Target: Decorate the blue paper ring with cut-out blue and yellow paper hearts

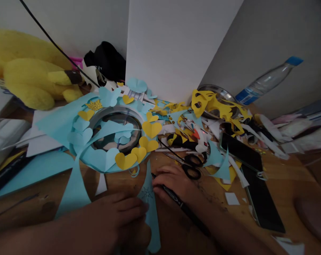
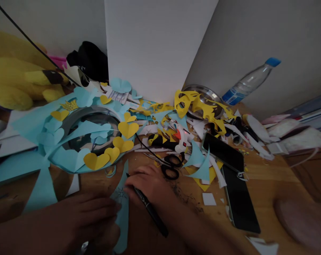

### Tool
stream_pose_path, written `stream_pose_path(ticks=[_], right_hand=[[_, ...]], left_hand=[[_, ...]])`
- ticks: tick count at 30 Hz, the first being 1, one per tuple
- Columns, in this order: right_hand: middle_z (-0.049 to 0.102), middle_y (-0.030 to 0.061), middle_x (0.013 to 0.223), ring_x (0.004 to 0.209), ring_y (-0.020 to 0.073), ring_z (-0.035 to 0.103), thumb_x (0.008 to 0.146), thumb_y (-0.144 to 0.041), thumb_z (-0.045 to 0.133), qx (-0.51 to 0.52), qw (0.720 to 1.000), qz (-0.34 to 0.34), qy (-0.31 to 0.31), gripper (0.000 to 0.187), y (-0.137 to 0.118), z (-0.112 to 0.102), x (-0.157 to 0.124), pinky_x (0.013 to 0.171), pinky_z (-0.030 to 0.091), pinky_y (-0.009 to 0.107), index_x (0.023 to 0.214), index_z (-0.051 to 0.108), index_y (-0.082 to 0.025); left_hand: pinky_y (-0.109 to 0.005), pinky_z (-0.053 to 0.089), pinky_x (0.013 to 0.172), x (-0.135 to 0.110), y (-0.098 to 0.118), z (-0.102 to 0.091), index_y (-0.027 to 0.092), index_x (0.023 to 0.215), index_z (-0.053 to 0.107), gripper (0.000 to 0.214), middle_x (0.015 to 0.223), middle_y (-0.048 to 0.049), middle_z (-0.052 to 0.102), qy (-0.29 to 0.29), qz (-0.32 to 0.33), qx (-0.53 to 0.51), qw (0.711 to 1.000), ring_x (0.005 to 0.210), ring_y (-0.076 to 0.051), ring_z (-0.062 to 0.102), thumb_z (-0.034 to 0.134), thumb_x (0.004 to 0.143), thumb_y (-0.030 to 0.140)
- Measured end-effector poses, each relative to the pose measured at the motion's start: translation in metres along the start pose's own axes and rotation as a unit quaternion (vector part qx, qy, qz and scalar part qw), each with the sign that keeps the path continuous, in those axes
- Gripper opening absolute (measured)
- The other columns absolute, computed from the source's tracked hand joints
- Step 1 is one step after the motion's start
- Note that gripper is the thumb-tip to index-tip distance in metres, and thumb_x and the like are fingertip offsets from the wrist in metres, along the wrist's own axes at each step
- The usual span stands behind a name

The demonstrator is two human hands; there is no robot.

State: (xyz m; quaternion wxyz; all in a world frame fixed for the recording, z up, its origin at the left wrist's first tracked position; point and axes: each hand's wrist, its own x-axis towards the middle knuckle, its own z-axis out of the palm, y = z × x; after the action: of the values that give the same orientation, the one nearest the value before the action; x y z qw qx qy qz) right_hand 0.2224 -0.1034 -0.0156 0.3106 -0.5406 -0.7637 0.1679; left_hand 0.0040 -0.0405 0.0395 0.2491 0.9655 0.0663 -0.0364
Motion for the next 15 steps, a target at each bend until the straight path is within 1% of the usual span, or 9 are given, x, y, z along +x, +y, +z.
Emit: stream_pose_path(ticks=[2, 4, 7, 8, 10, 12, 13, 14, 15], right_hand=[[0.066, 0.0038, 0.083, 0.085, 0.0179, 0.059, 0.081, -0.021, 0.053, -0.006, 1.000, -0.003, 0.015, 0.009, 0.000, -0.001, 0.001, 0.078, 0.042, 0.033, 0.082, 0.062, -0.021], [0.066, 0.0042, 0.081, 0.083, 0.0181, 0.059, 0.082, -0.023, 0.052, 0.010, 0.999, -0.008, 0.038, 0.011, 0.000, -0.002, 0.002, 0.077, 0.043, 0.032, 0.086, 0.062, -0.020], [0.064, 0.0025, 0.073, 0.073, 0.0166, 0.058, 0.080, -0.023, 0.052, 0.087, 0.994, 0.013, 0.060, 0.010, -0.003, -0.004, 0.000, 0.071, 0.044, 0.029, 0.082, 0.060, -0.019], [0.063, 0.0009, 0.069, 0.068, 0.0153, 0.057, 0.080, -0.022, 0.051, 0.115, 0.990, 0.037, 0.066, 0.009, -0.005, -0.004, 0.000, 0.067, 0.044, 0.027, 0.077, 0.060, -0.020], [0.059, -0.0026, 0.061, 0.059, 0.0124, 0.055, 0.082, -0.020, 0.047, 0.162, 0.978, 0.117, 0.069, 0.018, -0.009, -0.003, -0.002, 0.062, 0.043, 0.024, 0.068, 0.057, -0.021], [0.054, -0.0051, 0.057, 0.052, 0.0107, 0.052, 0.085, -0.021, 0.042, 0.211, 0.953, 0.207, 0.065, 0.021, -0.014, 0.000, -0.003, 0.055, 0.041, 0.023, 0.071, 0.057, -0.023], [0.053, -0.0057, 0.057, 0.051, 0.0105, 0.051, 0.084, -0.021, 0.043, 0.238, 0.938, 0.244, 0.062, 0.016, -0.015, 0.002, -0.002, 0.052, 0.041, 0.022, 0.076, 0.057, -0.024], [0.053, -0.0057, 0.059, 0.052, 0.0106, 0.051, 0.081, -0.021, 0.047, 0.261, 0.925, 0.268, 0.064, 0.009, -0.017, 0.004, -0.002, 0.051, 0.041, 0.021, 0.080, 0.055, -0.024], [0.053, -0.0055, 0.062, 0.054, 0.0108, 0.052, 0.076, -0.020, 0.051, 0.277, 0.917, 0.280, 0.066, 0.007, -0.017, 0.006, -0.002, 0.050, 0.041, 0.020, 0.082, 0.054, -0.024]], left_hand=[[-0.030, 0.036, 0.097, 0.002, -0.001, -0.002, 0.020, 0.116, 0.056, 0.051, 0.126, -0.0021, 0.055, -0.042, 0.018, -0.017, 0.999, 0.110, -0.021, 0.052, 0.061, 0.066, 0.028], [-0.034, 0.035, 0.098, 0.005, 0.001, -0.003, 0.018, 0.116, 0.056, 0.049, 0.127, -0.0047, 0.054, -0.072, 0.012, -0.023, 0.997, 0.111, -0.024, 0.051, 0.062, 0.068, 0.027], [-0.036, 0.038, 0.094, 0.009, 0.004, -0.001, 0.015, 0.121, 0.050, 0.050, 0.130, -0.0071, 0.051, -0.095, 0.008, -0.004, 0.995, 0.108, -0.025, 0.053, 0.059, 0.074, 0.026], [-0.036, 0.039, 0.092, 0.010, 0.005, 0.001, 0.015, 0.123, 0.048, 0.050, 0.130, -0.0070, 0.050, -0.095, 0.014, 0.000, 0.995, 0.107, -0.024, 0.054, 0.058, 0.075, 0.026], [-0.035, 0.038, 0.091, 0.010, 0.008, 0.010, 0.017, 0.125, 0.045, 0.048, 0.130, -0.0053, 0.051, -0.077, 0.012, 0.008, 0.997, 0.108, -0.023, 0.052, 0.054, 0.078, 0.026], [-0.035, 0.034, 0.094, 0.010, 0.010, 0.020, 0.018, 0.127, 0.043, 0.053, 0.129, -0.0048, 0.051, -0.024, -0.020, 0.016, 0.999, 0.112, -0.024, 0.048, 0.056, 0.077, 0.027], [-0.036, 0.033, 0.095, 0.010, 0.009, 0.025, 0.017, 0.129, 0.040, 0.057, 0.130, -0.0050, 0.050, -0.009, -0.026, 0.012, 1.000, 0.113, -0.024, 0.047, 0.057, 0.076, 0.028], [-0.036, 0.032, 0.095, 0.009, 0.009, 0.029, 0.018, 0.129, 0.039, 0.058, 0.129, -0.0041, 0.051, 0.003, -0.031, 0.008, 0.999, 0.112, -0.024, 0.046, 0.058, 0.075, 0.030], [-0.036, 0.032, 0.094, 0.009, 0.007, 0.032, 0.019, 0.128, 0.040, 0.058, 0.128, -0.0036, 0.052, 0.007, -0.029, 0.004, 1.000, 0.111, -0.025, 0.047, 0.058, 0.075, 0.031]])
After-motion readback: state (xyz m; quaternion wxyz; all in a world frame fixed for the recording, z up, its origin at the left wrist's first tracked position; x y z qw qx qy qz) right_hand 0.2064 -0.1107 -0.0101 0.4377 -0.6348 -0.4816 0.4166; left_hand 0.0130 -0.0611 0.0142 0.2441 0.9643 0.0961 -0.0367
